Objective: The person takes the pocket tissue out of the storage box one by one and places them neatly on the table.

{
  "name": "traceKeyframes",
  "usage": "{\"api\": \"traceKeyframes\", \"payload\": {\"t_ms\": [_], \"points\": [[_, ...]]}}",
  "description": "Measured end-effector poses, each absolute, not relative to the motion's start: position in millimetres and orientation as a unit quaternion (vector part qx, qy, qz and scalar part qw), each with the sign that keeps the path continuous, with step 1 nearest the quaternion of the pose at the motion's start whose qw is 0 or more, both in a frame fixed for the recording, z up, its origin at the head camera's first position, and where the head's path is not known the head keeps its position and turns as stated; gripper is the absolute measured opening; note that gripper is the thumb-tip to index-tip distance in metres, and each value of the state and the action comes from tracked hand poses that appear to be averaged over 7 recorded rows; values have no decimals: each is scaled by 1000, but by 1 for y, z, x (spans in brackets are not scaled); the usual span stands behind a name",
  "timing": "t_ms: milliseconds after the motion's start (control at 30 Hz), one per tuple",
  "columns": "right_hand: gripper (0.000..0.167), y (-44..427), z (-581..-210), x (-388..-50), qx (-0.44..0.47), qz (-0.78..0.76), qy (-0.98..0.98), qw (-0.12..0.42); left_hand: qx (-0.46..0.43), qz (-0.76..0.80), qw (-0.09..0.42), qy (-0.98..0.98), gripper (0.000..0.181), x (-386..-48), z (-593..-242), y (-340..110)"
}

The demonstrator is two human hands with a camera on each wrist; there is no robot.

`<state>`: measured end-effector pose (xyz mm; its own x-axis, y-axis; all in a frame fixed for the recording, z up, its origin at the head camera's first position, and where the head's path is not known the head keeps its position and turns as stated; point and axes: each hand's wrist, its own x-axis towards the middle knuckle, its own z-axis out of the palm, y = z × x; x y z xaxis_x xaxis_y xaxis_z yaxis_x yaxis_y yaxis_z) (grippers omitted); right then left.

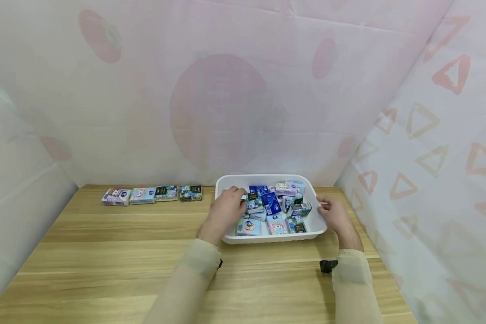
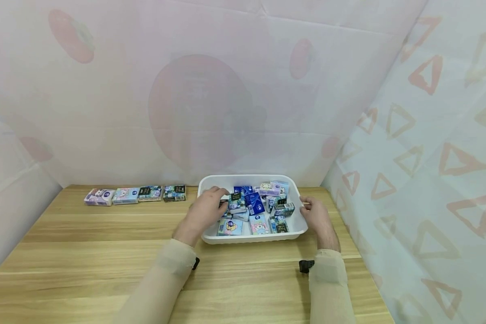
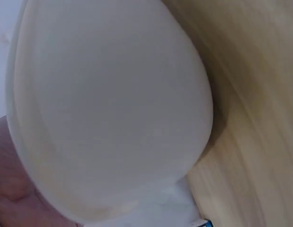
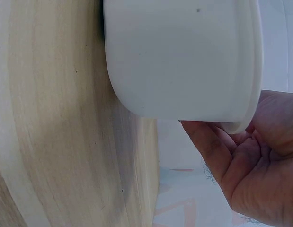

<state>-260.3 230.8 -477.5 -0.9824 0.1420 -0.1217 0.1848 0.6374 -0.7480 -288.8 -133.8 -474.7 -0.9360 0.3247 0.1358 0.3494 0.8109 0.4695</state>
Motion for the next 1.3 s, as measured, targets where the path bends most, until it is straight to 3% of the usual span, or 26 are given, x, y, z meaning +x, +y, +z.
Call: {"api": "traceKeyframes", "payload": {"t_ms": [533,933,1300], "points": [[48,231,-477,-260,87,-414,906,24,-200,-235,33,-951,53,-281,-489,-97],[48,230,-477,-260,90,-408,908,28,-152,-220,39,-963,62,-282,-490,-73],[48,231,-476,-259,91,-416,904,28,-152,-195,33,-968,58,-284,-488,-72]]}}
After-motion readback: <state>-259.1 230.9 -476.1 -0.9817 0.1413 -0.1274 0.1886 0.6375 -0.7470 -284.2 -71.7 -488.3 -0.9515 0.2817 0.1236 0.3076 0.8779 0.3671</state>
